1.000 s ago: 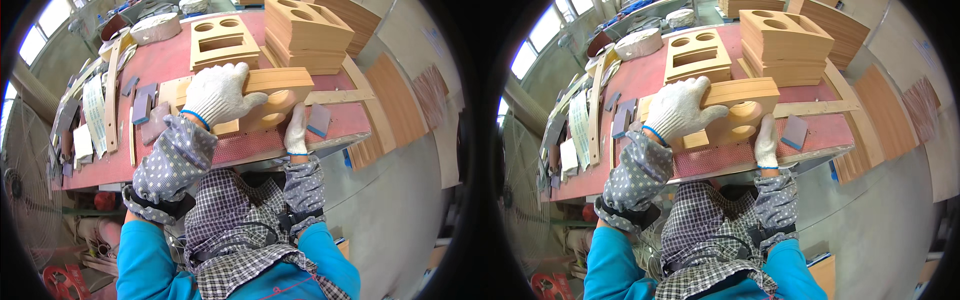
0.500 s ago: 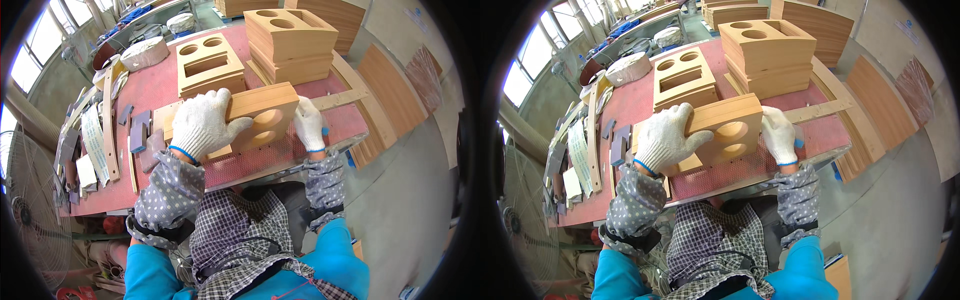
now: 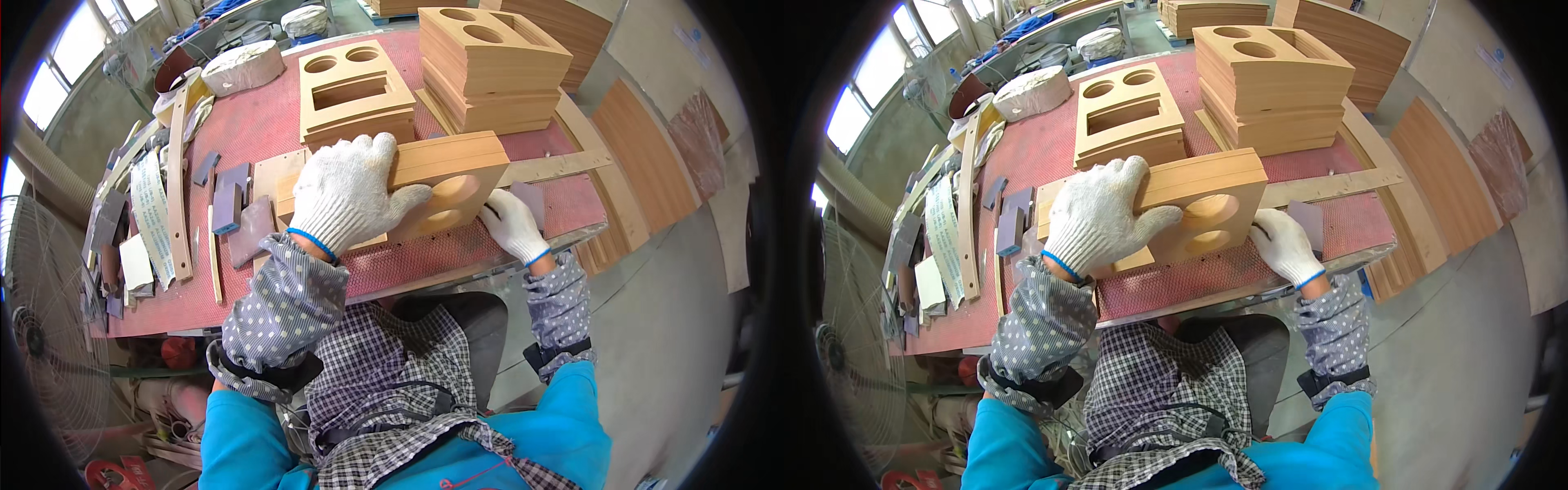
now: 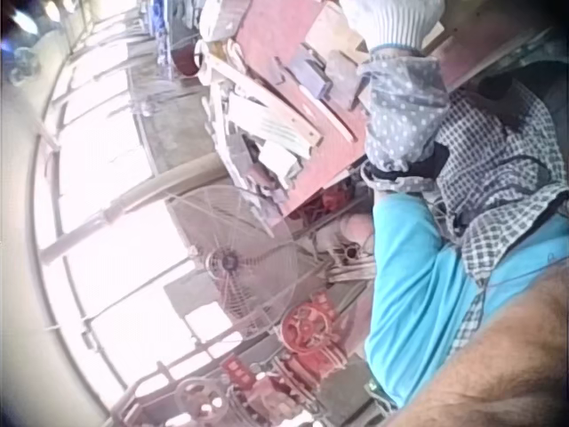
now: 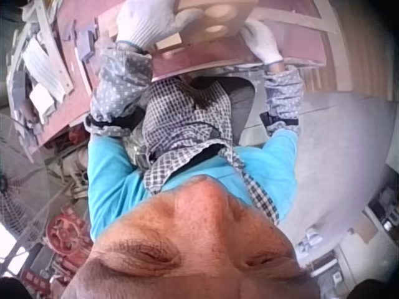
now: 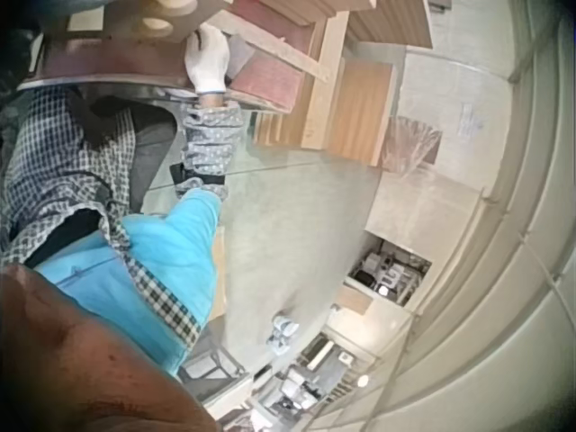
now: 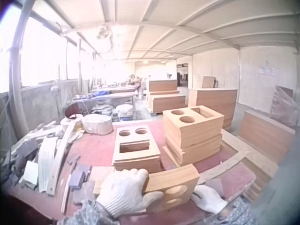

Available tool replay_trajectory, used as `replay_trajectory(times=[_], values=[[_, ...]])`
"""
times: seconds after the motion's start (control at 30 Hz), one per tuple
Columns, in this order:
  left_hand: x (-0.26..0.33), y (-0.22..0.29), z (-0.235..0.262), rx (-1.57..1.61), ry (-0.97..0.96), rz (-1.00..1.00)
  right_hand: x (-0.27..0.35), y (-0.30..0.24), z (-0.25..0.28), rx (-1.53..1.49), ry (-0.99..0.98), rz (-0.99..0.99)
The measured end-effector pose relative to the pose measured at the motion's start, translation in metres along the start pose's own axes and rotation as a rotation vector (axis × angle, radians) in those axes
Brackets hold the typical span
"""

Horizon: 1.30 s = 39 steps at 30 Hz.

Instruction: Sanding the edges and interior cutouts of a wooden furniture component using sandpaper and a sanding block.

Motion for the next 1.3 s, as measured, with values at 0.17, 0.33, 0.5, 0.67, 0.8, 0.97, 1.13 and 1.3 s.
replay_trajectory(times=[0.17,0.33,0.5,0.67,0.8,0.97,1.13,1.3], values=[[0.001,0.002,-0.002,0.011,0.012,0.001,0.008,0.017,0.004,-0.420,0.251,-0.067],[0.001,0.004,0.002,-0.011,0.015,-0.002,-0.029,0.008,0.036,-0.419,0.209,-0.121],[0.002,0.001,-0.001,-0.029,0.023,0.027,-0.090,0.029,-0.017,-0.429,0.182,-0.013],[0.000,0.006,0.003,-0.034,-0.007,0.044,-0.126,0.063,-0.059,-0.198,0.018,-0.063],[-0.005,0.009,0.001,-0.029,-0.013,0.028,-0.128,0.077,-0.072,-0.315,0.021,-0.032],[0.000,0.005,0.004,-0.018,0.014,0.030,-0.118,0.046,-0.039,0.018,-0.073,0.086],[-0.008,0.012,-0.003,0.027,0.029,-0.022,-0.117,0.102,-0.078,-0.287,0.010,0.084],[-0.002,0.001,0.005,-0.011,-0.034,0.067,-0.118,0.043,-0.048,0.215,0.074,0.363]])
Point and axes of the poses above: each hand's wrist, its own x-axis away from the middle knuckle, its own z-axis out of the back of the hand, y = z × x, the point moved 3 cm from there along -x, towards the middle knuckle, and after that the axes turned 11 degrees about x, right-handed, at the moved point
